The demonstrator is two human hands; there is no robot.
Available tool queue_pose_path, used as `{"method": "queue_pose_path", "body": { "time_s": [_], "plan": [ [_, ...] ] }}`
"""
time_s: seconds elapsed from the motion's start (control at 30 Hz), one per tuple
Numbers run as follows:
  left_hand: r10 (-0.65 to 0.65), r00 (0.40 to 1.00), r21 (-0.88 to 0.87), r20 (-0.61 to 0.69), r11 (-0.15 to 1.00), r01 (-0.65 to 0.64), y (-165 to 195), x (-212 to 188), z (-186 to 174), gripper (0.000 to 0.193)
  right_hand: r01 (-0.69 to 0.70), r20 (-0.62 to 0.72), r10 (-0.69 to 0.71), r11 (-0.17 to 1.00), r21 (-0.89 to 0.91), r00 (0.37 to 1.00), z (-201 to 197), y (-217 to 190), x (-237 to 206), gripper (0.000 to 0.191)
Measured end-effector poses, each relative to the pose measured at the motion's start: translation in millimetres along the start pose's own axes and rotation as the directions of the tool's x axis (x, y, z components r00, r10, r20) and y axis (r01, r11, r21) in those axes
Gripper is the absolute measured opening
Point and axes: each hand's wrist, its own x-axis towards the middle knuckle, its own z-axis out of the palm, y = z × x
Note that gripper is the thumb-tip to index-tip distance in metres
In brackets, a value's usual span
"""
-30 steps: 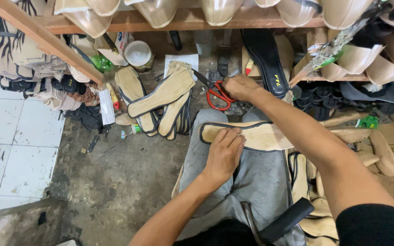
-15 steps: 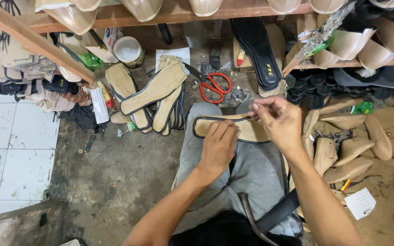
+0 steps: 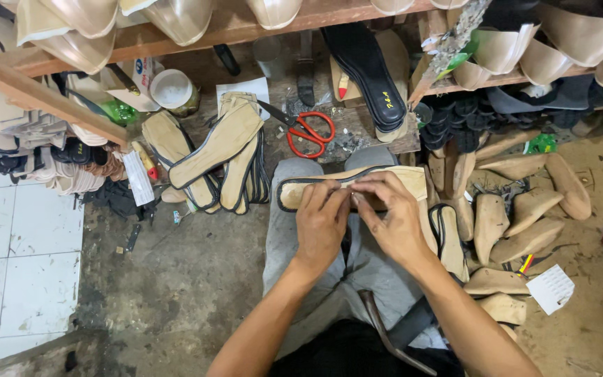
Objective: The person sits on the floor and repeatedly picks up shoe soles, taps them with a curved metal tool, and trims the edges with red-handled scissors. Finished soles are placed in a pile to the right.
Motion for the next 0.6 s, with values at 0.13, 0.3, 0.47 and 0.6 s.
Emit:
{"method": "queue_pose_path", "body": {
  "time_s": [0.13, 0.3, 0.47, 0.6],
  "plan": [
    [-0.007, 1.000, 0.007, 0.015, 1.000, 0.007, 0, 0, 1, 0.018, -0.016, 0.367, 0.212, 0.882, -0.471, 0.906, -47, 2, -43, 0.035],
    [-0.014, 1.000, 0.018, 0.019, 1.000, 0.014, -1, -1, 4, 0.020, 0.326, 0.738, 0.260, 0.771, -0.547, 0.623, -71, 15, -113, 0.071],
    [0.001, 1.000, 0.042, 0.000, 0.999, -0.001, 0, -1, 6, 0.020, 0.231, 0.785, 0.305, 0.843, -0.486, 0.538, -85, 24, -126, 0.049],
    [0.001, 1.000, 0.045, 0.016, 0.999, -0.001, 1, -1, 2, 0.020, -0.122, 0.321, 0.248, 0.923, -0.366, 0.914, -73, 11, -125, 0.041]
  ]
}}
